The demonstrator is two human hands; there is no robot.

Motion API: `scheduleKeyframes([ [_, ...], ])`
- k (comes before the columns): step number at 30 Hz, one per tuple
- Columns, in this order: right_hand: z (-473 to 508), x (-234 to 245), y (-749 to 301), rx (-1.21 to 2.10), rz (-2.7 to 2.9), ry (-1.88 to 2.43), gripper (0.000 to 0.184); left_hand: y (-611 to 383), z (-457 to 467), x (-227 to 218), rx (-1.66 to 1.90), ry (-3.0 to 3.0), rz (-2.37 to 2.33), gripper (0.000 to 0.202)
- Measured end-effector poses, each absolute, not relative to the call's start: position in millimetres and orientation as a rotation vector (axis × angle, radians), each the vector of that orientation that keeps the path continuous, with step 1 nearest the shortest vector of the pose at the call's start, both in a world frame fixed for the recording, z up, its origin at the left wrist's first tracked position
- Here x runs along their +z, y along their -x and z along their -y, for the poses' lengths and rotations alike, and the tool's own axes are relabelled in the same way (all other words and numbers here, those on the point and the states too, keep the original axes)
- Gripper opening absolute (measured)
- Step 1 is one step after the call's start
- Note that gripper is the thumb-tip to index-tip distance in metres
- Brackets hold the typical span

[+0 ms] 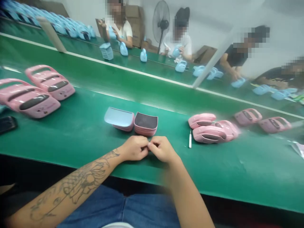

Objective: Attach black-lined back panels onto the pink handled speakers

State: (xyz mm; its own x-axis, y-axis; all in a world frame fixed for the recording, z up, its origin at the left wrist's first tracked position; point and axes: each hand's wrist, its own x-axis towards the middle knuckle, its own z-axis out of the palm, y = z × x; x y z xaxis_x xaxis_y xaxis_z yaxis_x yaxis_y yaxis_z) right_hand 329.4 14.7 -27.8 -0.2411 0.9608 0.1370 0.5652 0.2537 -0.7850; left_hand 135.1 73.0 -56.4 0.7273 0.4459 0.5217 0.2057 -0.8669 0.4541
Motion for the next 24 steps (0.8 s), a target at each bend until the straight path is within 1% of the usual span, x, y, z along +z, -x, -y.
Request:
scheduleKeyframes([
  [5, -16.9, -29.5, -329.4, 0.808, 1.868, 1.396, 0.027, -135.1, -74.4, -51.2, 1.003, -2.514, -0.479, 0.015],
  [9, -17.6, -29.6, -329.3, 0.800, 1.876, 1.400, 0.025, -134.6, -74.5, -48.7, 1.020, -2.515, -0.464, 0.017],
  [19, -12.9, -29.5, -330.8, 0.869, 1.878, 1.337, 0.027, -134.7, -68.9, -57.3, 0.829, -2.620, -0.587, 0.014],
  [24, -12.8, -29.0, -330.9, 0.860, 1.886, 1.345, 0.029, -135.5, -69.5, -56.8, 0.797, -2.648, -0.594, 0.015],
])
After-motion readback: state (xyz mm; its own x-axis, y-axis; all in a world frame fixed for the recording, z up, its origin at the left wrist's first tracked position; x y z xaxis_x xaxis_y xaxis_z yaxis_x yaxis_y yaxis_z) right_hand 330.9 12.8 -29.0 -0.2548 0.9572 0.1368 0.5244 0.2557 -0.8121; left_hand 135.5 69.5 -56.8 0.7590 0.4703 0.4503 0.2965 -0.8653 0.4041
